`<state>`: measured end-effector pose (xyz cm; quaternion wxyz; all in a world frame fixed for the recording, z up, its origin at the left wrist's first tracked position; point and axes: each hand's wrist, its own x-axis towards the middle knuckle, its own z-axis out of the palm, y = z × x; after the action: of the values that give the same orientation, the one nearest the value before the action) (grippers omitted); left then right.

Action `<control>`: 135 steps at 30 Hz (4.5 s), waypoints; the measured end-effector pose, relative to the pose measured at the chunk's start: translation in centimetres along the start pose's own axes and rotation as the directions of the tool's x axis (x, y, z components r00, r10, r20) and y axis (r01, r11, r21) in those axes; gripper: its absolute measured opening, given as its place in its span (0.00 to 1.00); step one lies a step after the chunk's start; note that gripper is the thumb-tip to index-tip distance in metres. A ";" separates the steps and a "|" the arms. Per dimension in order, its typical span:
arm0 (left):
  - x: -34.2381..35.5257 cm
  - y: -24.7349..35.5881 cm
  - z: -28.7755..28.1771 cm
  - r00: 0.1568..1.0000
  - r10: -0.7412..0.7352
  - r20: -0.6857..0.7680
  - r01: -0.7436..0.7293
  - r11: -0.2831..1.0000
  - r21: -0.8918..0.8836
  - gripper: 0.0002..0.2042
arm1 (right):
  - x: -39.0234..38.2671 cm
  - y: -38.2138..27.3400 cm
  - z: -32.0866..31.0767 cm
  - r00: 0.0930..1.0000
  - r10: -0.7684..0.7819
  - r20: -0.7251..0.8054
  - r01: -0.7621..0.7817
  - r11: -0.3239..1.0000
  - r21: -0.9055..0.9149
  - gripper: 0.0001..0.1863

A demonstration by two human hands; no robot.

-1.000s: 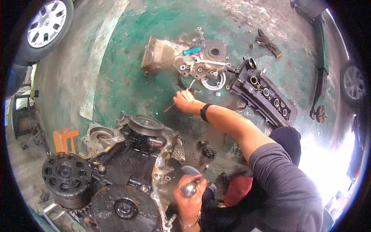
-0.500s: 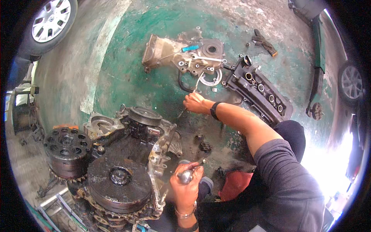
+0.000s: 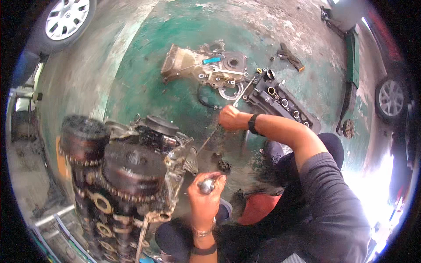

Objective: The person works on a disassembled engine block, using a socket wrench to loosen and remove bolts from the camshaft area. They then use a screwdriver to pry out and remove a camshaft bearing cap, placing it aside.

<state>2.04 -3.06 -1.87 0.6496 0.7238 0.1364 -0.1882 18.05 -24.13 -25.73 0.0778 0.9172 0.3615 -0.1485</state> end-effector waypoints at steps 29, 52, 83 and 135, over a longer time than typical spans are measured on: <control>-2.0 -0.2 -1.2 0.929 0.369 -0.020 -0.349 0.895 0.279 0.17 | -18.6 -2.5 -48.8 0.874 0.007 -0.485 -0.033 0.999 -0.043 0.14; -2.3 -0.8 -1.7 0.831 0.527 -0.177 -0.466 0.834 0.295 0.17 | -12.9 -21.6 -54.4 0.764 -0.499 -0.409 0.312 0.841 -0.443 0.10; -2.8 0.1 -2.7 0.887 0.449 -0.110 -0.417 0.879 0.230 0.18 | -9.7 -25.5 -54.1 0.720 -0.594 -0.359 0.383 0.772 -0.508 0.10; -2.8 -0.3 -2.7 0.860 0.491 -0.140 -0.450 0.858 0.248 0.17 | -9.4 -21.3 -54.4 0.859 -0.352 -0.372 0.412 0.907 0.092 0.18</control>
<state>-0.32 -0.24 -0.66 0.5803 0.8136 -0.0015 0.0369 8.65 -1.12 27.94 -0.0961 0.8417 0.5306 -0.0267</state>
